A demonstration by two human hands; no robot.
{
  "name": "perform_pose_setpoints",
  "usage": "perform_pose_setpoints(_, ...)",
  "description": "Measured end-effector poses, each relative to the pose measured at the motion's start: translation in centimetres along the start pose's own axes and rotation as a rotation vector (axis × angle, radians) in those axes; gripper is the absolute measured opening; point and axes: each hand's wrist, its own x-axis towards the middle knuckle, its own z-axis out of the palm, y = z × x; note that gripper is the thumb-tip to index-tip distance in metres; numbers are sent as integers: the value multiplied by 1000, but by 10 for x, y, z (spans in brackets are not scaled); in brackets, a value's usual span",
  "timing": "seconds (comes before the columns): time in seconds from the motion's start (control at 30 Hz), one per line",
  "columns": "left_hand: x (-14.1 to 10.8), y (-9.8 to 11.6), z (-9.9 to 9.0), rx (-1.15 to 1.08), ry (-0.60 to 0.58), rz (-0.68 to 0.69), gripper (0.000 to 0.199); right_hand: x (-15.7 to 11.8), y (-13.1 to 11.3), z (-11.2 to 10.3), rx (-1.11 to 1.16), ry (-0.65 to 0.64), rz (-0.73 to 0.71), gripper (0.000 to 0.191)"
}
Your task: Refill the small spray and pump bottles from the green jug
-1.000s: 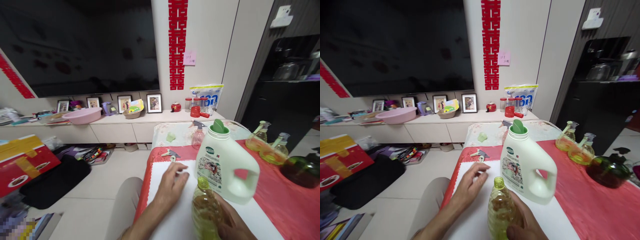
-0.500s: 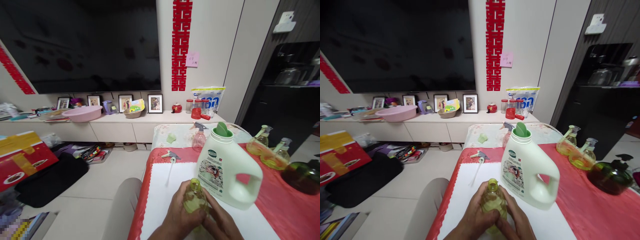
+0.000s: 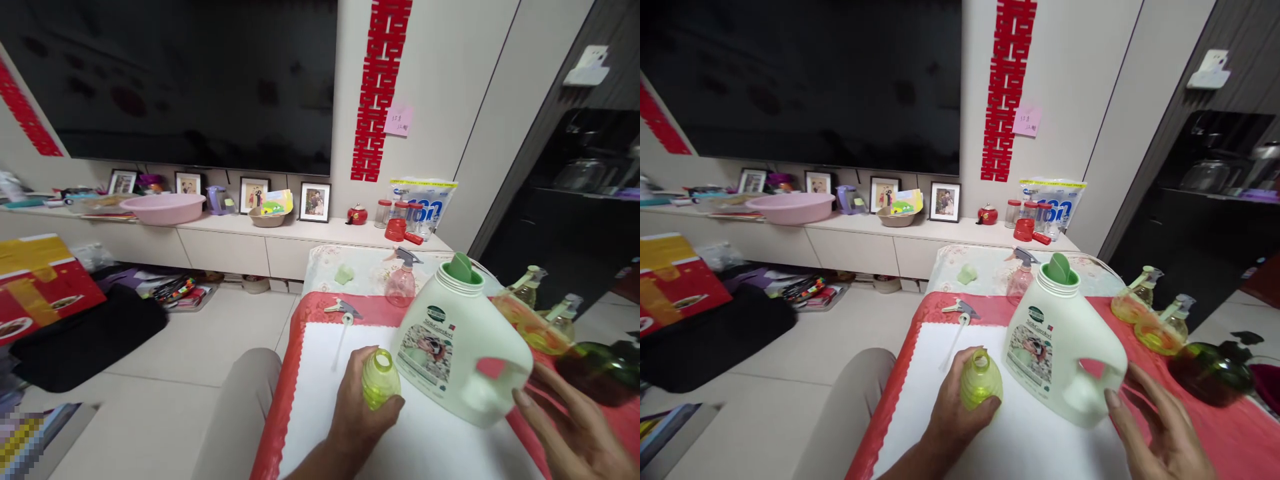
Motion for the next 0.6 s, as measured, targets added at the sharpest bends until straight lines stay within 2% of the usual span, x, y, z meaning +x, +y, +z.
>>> perform_pose_setpoints(0.1, 1, -6, 2, 38, 25, 49, 64, 8, -3, 14, -30, -16, 186, 88)
perform_pose_setpoints(0.2, 2, -9, 3, 84, -4, 73, 71, 21, -3, 20, 39, -89, 269, 84)
perform_pose_setpoints(0.33, 2, -7, 3, 110, -52, 3, 82, 37, -9, 30, 110, -108, 281, 76)
perform_pose_setpoints(0.43, 3, -5, 2, 116, -81, -33, 83, 45, -13, 35, 78, -70, 244, 52)
perform_pose_setpoints(0.5, 3, -4, 1, 122, -93, -28, 83, 47, -18, 33, 35, -51, 213, 41)
perform_pose_setpoints(0.6, 3, -5, 0, 123, -99, -9, 83, 48, -33, 20, -39, -37, 172, 35)
